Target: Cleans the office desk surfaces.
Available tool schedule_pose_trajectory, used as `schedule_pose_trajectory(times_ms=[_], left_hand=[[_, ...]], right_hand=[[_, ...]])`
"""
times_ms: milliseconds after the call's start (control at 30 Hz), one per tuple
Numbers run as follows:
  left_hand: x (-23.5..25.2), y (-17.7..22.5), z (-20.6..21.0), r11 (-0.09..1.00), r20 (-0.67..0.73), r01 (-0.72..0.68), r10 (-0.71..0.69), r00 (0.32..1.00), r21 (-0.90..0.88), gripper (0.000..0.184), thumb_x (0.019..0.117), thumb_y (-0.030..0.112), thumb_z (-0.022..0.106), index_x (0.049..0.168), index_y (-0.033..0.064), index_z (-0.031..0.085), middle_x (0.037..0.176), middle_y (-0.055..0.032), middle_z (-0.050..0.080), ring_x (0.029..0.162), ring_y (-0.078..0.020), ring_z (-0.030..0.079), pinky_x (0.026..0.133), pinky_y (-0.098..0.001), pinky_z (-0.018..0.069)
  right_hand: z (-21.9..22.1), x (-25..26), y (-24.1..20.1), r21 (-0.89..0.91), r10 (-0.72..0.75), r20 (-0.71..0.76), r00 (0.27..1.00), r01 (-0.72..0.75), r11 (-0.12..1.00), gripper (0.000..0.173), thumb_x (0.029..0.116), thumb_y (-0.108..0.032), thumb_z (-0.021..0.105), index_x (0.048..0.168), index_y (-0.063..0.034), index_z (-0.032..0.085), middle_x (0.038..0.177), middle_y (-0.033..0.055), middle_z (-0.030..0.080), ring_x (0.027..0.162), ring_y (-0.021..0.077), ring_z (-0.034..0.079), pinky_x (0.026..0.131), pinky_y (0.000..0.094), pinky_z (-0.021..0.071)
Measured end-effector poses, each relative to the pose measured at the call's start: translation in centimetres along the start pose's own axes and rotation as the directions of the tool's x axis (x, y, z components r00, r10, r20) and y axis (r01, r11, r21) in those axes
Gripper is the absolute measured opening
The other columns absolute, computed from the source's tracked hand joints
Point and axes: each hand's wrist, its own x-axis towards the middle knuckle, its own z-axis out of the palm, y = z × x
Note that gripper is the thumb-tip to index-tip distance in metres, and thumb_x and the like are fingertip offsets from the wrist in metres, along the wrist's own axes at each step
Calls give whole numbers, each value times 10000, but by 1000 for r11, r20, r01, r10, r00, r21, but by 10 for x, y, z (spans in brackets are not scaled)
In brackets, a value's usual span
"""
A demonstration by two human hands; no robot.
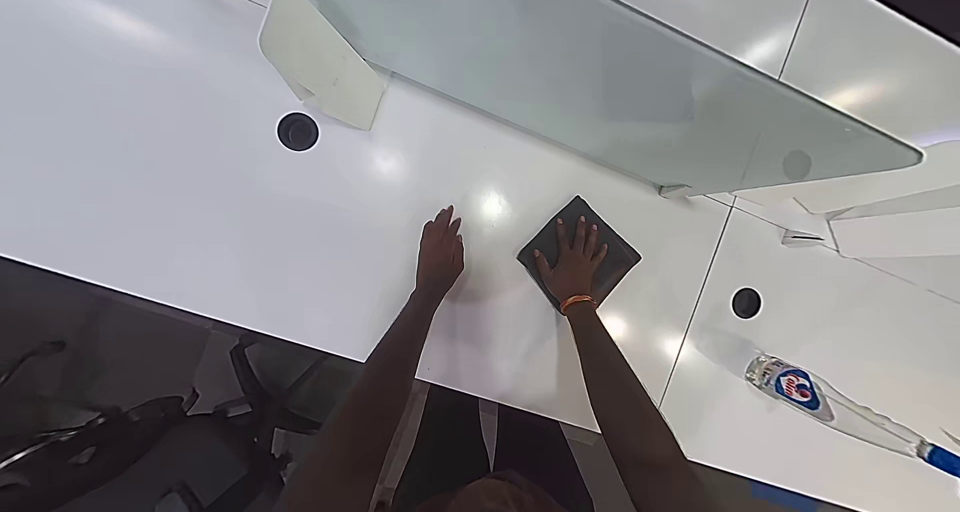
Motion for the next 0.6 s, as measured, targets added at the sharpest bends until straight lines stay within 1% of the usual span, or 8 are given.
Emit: schedule_pose_trajectory(times_ms=[33,67,133,233,300,400,500,600], left_hand=[[0,-7,1,998,35,-42,40,999,41,398,1045,145,417,1374,13,598,1576,-158,455,1493,-307,388,1219,-530,287],[-3,-13,2,995,67,-80,76,995,65,405,1044,142,410,1382,18,596,1574,-145,464,1507,-303,367,1225,-540,272],[-4,-19,6,989,109,-119,109,988,85,423,1038,150,397,1400,29,580,1582,-117,461,1521,-288,342,1234,-528,255],[-7,-18,7,989,78,-107,99,992,100,443,1038,171,399,1421,17,560,1572,-120,476,1511,-281,365,1232,-511,271],[-6,-16,6,986,55,-115,109,993,118,441,1025,164,413,1409,16,571,1547,-128,506,1493,-283,397,1223,-503,294],[-5,-15,6,987,73,-105,97,993,120,465,1010,153,402,1426,16,556,1546,-130,506,1493,-283,397,1220,-506,295],[-4,-13,4,990,100,-92,81,992,108,481,986,132,410,1429,10,551,1548,-135,503,1490,-290,402,1210,-511,308],[-4,-12,2,992,101,-85,75,992,90,494,962,125,424,1423,5,552,1548,-133,503,1489,-292,402,1205,-512,315]], right_hand=[[0,11,-7,-4,18,-11,1000,-18,1000,889,873,-828,368,1625,-365,273,1732,88,105,1590,380,26,1164,772,33],[-1,19,-12,-3,37,-17,999,-37,999,875,883,-817,365,1625,-363,273,1730,91,111,1589,382,31,1161,775,40],[-3,38,-22,3,71,-24,997,-71,997,849,908,-793,339,1632,-359,251,1731,89,105,1591,376,26,1161,776,40],[-7,66,-47,19,112,-24,993,-111,994,821,949,-744,310,1650,-337,178,1737,90,57,1590,385,-8,1146,796,42],[-10,86,-68,24,133,-43,990,-132,991,805,965,-724,297,1654,-333,151,1737,96,45,1586,406,-1,1131,806,78],[-6,120,-97,3,127,-97,987,-128,992,793,952,-721,304,1640,-336,217,1721,111,139,1580,406,73,1140,787,100],[-7,136,-125,8,98,-89,991,-98,995,788,963,-702,301,1644,-315,211,1723,119,129,1579,415,66,1141,785,96],[-8,143,-148,22,65,-73,995,-64,998,790,977,-688,294,1654,-301,172,1727,129,95,1582,416,27,1141,791,83]])
